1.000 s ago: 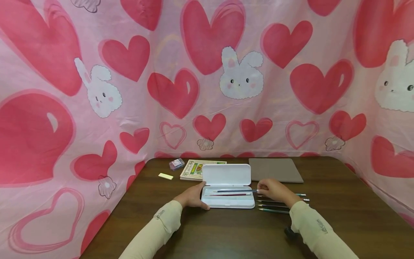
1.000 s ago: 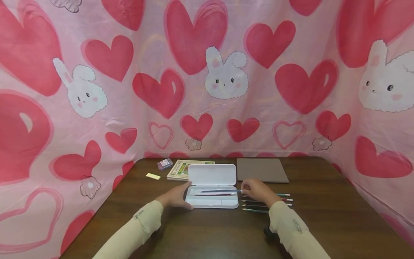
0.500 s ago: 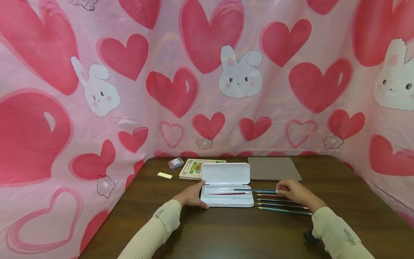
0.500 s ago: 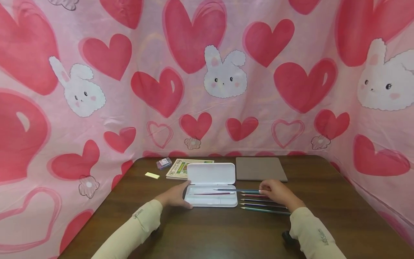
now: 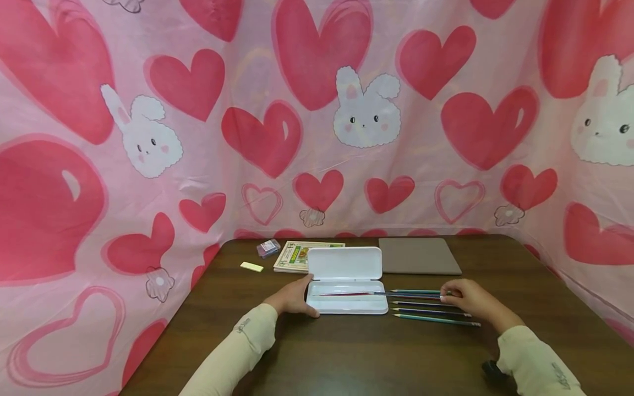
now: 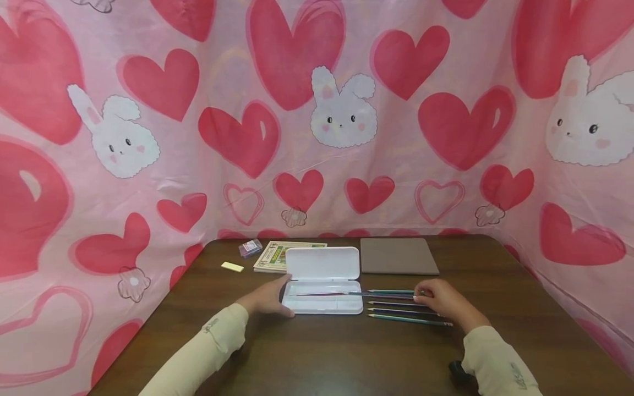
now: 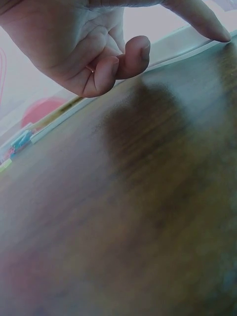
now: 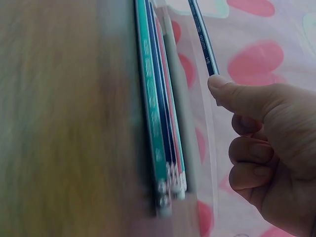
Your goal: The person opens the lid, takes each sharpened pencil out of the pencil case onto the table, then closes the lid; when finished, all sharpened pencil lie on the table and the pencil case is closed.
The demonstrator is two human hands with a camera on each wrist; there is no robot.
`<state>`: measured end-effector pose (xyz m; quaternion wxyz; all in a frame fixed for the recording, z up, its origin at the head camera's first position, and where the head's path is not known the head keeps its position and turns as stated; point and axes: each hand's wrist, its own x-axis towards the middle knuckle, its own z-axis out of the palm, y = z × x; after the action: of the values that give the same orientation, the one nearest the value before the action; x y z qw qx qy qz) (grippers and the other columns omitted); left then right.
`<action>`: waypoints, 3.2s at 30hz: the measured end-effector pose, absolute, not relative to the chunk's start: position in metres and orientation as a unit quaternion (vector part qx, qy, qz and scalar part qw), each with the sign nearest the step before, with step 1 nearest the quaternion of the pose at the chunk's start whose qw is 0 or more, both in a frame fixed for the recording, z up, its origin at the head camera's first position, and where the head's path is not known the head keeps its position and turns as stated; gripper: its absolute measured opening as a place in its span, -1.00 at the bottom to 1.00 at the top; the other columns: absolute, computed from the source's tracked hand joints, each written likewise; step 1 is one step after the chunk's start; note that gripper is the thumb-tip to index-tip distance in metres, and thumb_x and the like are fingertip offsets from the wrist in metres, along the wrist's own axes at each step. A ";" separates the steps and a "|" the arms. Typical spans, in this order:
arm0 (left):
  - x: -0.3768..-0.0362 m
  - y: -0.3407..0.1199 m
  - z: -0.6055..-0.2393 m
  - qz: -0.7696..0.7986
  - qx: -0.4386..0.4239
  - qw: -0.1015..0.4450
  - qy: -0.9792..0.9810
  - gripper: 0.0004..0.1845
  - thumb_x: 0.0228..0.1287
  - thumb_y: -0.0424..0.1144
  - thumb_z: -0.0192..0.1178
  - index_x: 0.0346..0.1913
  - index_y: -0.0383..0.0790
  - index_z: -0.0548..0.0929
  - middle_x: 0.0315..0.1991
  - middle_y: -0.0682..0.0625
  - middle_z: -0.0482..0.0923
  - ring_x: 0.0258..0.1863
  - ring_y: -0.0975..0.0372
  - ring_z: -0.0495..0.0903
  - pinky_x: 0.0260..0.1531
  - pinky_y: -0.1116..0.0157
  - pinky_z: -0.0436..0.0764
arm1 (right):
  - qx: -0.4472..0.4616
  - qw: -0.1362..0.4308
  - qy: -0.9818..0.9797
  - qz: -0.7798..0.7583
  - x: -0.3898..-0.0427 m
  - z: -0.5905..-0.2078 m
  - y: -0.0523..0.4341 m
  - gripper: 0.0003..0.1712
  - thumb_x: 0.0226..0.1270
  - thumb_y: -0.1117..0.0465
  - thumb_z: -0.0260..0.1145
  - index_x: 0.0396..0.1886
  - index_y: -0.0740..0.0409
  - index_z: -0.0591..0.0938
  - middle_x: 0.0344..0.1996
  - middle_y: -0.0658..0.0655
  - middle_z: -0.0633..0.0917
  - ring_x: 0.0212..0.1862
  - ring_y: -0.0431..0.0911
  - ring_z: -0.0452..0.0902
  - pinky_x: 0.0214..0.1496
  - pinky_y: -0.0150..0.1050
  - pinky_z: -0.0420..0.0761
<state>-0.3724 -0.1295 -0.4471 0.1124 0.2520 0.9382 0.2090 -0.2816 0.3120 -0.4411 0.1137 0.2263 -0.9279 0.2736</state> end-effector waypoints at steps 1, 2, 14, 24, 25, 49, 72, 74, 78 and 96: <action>-0.373 -0.130 -0.447 0.208 0.253 0.111 0.938 0.14 -0.24 0.06 0.47 0.39 -0.34 0.10 0.33 -0.24 0.23 0.29 -0.01 0.29 0.27 0.05 0.26 | 0.230 0.114 -0.927 0.274 -0.280 -0.442 0.314 -0.91 0.14 0.29 0.32 -0.49 0.09 0.57 -0.71 -0.22 0.25 -0.64 -0.44 0.08 -0.61 -0.46 0.17; -0.373 -0.130 -0.448 0.208 0.255 0.110 0.938 0.14 -0.24 0.06 0.47 0.39 -0.34 0.10 0.33 -0.23 0.24 0.29 -0.01 0.29 0.27 0.05 0.27 | 0.231 0.113 -0.927 0.275 -0.277 -0.442 0.316 -0.91 0.15 0.29 0.32 -0.49 0.09 0.56 -0.71 -0.22 0.26 -0.64 -0.45 0.09 -0.62 -0.46 0.18; -0.376 -0.130 -0.449 0.209 0.253 0.112 0.938 0.15 -0.23 0.07 0.47 0.39 -0.33 0.08 0.34 -0.23 0.21 0.30 0.00 0.28 0.29 0.05 0.25 | 0.239 0.079 -0.925 0.285 -0.256 -0.447 0.342 -0.91 0.17 0.27 0.31 -0.48 0.09 0.55 -0.67 -0.27 0.27 -0.60 -0.47 0.13 -0.62 -0.45 0.23; -0.373 -0.130 -0.446 0.209 0.262 0.104 0.936 0.15 -0.25 0.04 0.48 0.38 -0.38 0.08 0.34 -0.25 0.22 0.29 -0.01 0.28 0.28 0.06 0.26 | 0.212 0.010 -0.935 0.283 -0.246 -0.449 0.353 -0.86 0.19 0.15 0.30 -0.45 0.11 0.56 -0.62 -0.24 0.37 -0.54 -0.45 0.19 -0.56 -0.42 0.23; -0.373 -0.130 -0.447 0.210 0.263 0.103 0.936 0.15 -0.25 0.04 0.48 0.38 -0.39 0.09 0.33 -0.26 0.22 0.29 -0.02 0.28 0.28 0.05 0.26 | 0.211 0.008 -0.935 0.284 -0.245 -0.449 0.354 -0.86 0.19 0.15 0.31 -0.45 0.11 0.57 -0.62 -0.24 0.38 -0.53 -0.46 0.20 -0.56 -0.42 0.23; -0.371 -0.130 -0.446 0.212 0.262 0.105 0.935 0.16 -0.24 0.04 0.48 0.38 -0.37 0.08 0.34 -0.25 0.21 0.29 -0.01 0.28 0.28 0.06 0.26 | 0.212 -0.015 -0.934 0.287 -0.236 -0.456 0.360 -0.86 0.07 0.16 0.39 -0.53 0.07 0.59 -0.67 -0.30 0.37 -0.57 -0.47 0.17 -0.58 -0.44 0.23; -0.372 -0.130 -0.443 0.212 0.259 0.109 0.936 0.14 -0.23 0.04 0.48 0.39 -0.37 0.08 0.34 -0.23 0.21 0.29 0.00 0.28 0.28 0.06 0.26 | 0.212 -0.006 -0.934 0.289 -0.251 -0.438 0.324 -0.85 0.13 0.10 0.35 -0.42 0.08 0.64 -0.59 -0.20 0.54 -0.56 -0.45 0.26 -0.56 -0.42 0.37; -0.372 -0.130 -0.444 0.211 0.254 0.115 0.937 0.14 -0.22 0.04 0.47 0.39 -0.35 0.07 0.35 -0.23 0.20 0.31 0.00 0.26 0.29 0.05 0.24 | 0.218 -0.005 -0.932 0.288 -0.257 -0.436 0.315 -0.84 0.15 0.10 0.34 -0.40 0.10 0.65 -0.55 -0.17 0.58 -0.55 -0.44 0.26 -0.54 -0.42 0.37; -0.370 -0.130 -0.444 0.211 0.250 0.122 0.937 0.14 -0.21 0.05 0.47 0.39 -0.35 0.07 0.36 -0.22 0.18 0.32 0.00 0.25 0.29 0.05 0.24 | 0.223 -0.005 -0.931 0.290 -0.268 -0.435 0.298 -0.84 0.15 0.11 0.34 -0.38 0.12 0.66 -0.51 -0.14 0.63 -0.52 -0.44 0.30 -0.51 -0.41 0.41; -0.369 -0.128 -0.449 0.199 0.248 0.113 0.941 0.15 -0.24 0.07 0.47 0.39 -0.35 0.09 0.36 -0.22 0.20 0.31 0.01 0.26 0.29 0.07 0.25 | 0.254 0.025 -0.917 0.306 -0.330 -0.448 0.232 -0.87 0.17 0.20 0.32 -0.34 0.18 0.69 -0.52 -0.08 0.64 -0.50 -0.39 0.34 -0.44 -0.41 0.43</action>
<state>-0.3686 -0.1277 -0.4490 0.1131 0.2485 0.9413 0.1986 -0.3302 0.2323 -0.4483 0.0252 0.2544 -0.9170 0.3063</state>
